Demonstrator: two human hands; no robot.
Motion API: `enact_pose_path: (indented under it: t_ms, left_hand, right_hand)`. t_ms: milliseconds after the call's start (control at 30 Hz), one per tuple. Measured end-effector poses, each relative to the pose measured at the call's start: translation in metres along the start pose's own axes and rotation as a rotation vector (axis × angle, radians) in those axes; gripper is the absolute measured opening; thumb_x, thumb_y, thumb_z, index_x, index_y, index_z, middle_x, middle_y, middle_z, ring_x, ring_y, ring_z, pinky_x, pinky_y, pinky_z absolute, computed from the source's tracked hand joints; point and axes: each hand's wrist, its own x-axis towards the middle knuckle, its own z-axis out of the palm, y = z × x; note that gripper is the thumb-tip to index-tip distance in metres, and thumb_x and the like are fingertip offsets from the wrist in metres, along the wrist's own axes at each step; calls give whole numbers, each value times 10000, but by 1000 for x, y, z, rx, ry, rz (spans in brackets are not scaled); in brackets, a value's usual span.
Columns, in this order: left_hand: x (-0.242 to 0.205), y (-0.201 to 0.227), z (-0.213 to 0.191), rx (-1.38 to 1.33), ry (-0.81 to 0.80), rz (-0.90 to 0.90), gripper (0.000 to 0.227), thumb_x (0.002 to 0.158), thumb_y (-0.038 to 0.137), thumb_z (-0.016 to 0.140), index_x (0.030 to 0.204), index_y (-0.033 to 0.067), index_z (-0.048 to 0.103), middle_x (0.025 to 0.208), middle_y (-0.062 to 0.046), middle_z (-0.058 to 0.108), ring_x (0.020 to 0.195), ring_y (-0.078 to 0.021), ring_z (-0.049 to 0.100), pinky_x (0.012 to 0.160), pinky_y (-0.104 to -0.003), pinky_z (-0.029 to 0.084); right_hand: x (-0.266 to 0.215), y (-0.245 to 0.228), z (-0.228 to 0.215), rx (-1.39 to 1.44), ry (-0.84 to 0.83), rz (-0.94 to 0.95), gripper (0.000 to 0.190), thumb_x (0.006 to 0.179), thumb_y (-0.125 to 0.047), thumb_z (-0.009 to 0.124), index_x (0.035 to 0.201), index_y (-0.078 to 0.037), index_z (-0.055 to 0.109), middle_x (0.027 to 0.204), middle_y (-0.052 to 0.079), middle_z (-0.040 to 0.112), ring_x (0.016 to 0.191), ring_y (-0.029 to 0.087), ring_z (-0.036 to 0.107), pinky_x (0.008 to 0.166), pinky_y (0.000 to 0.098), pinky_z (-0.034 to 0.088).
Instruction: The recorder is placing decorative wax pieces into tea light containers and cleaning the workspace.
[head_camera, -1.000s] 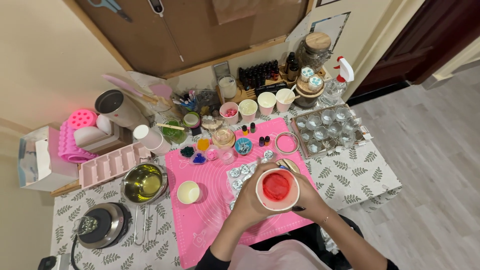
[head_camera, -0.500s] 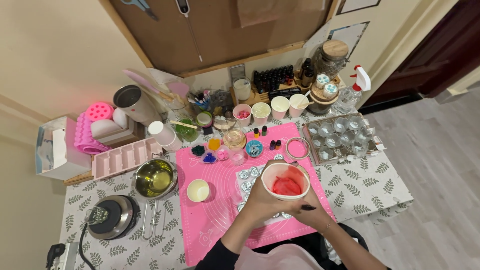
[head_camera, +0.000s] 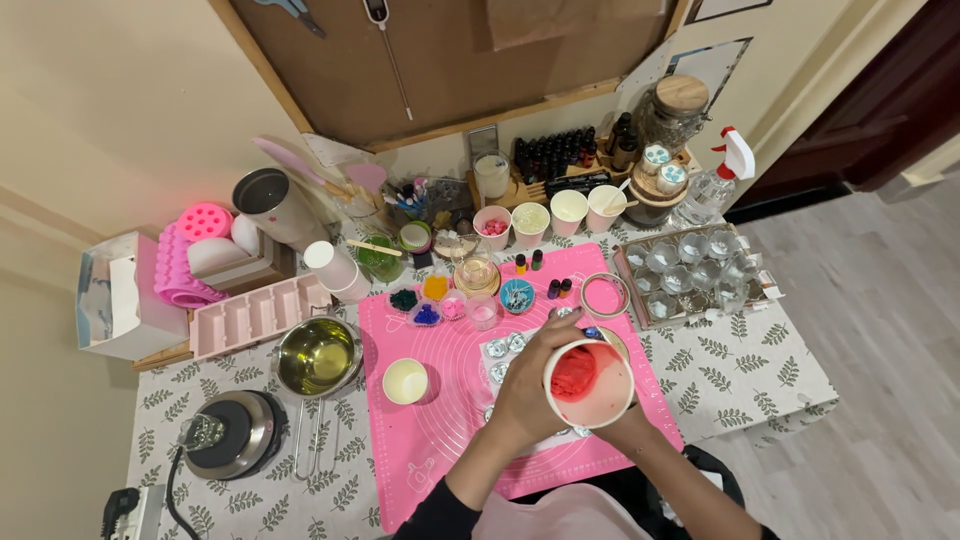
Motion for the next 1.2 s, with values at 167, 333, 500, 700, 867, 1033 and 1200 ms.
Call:
enact_pose_path:
  t_ms: [167, 333, 500, 700, 867, 1033, 1200]
  left_hand:
    - [2, 5, -12, -161, -9, -196, 775, 711, 210, 944, 1368, 63, 559, 1411, -138, 651, 1345, -289, 650, 1179, -420, 490]
    - [4, 12, -18, -262, 3, -343, 800, 665, 224, 956, 1346, 61, 569, 1360, -114, 652, 1281, -262, 663, 1096, -389, 525]
    - [-13, -8, -17, -265, -26, -197, 725, 790, 151, 923, 1414, 43, 572, 1493, -133, 617, 1464, -258, 597, 1241, -408, 466]
    - [-14, -3, -19, -430, -5, -391, 773, 736, 191, 915, 1396, 50, 539, 1559, -133, 568, 1381, -228, 605, 1153, -378, 492]
    - [-16, 0, -20, -535, 58, -564, 860, 685, 200, 923, 1415, 75, 486, 1519, -119, 553, 1365, -206, 577, 1138, -360, 480]
    - [-25, -17, -25, -525, 53, -475, 802, 754, 152, 921, 1439, 53, 517, 1380, -161, 616, 1307, -225, 593, 1136, -375, 480]
    - [-5, -2, -46, -334, 237, -520, 682, 741, 99, 872, 1362, 75, 591, 1335, -84, 709, 1189, -206, 710, 1038, -338, 562]
  right_hand:
    - [8, -11, 8, -53, 55, -81, 580, 690, -105, 892, 1210, -33, 645, 1170, 97, 714, 1062, 209, 723, 911, 351, 582]
    - [15, -13, 10, -96, 33, -128, 543, 675, -101, 886, 1165, -9, 670, 1124, 110, 729, 1028, 223, 730, 882, 358, 585]
    - [19, -5, 13, -134, -29, -164, 527, 627, -129, 900, 1100, -14, 699, 988, 105, 769, 889, 220, 771, 786, 342, 601]
    - [25, -11, 13, -94, -81, -312, 585, 615, -205, 918, 1112, -7, 682, 963, 112, 763, 843, 230, 767, 758, 334, 598]
    - [38, -32, 18, -443, -79, -272, 533, 538, -263, 915, 993, -54, 734, 787, 107, 748, 679, 276, 721, 637, 373, 540]
    - [50, -65, 27, -304, -171, -185, 521, 657, -227, 839, 1119, -53, 672, 982, 147, 766, 840, 308, 766, 747, 371, 593]
    - [54, -76, 32, -195, -228, 109, 676, 691, -146, 855, 1246, -24, 490, 1012, 151, 732, 920, 257, 747, 774, 369, 562]
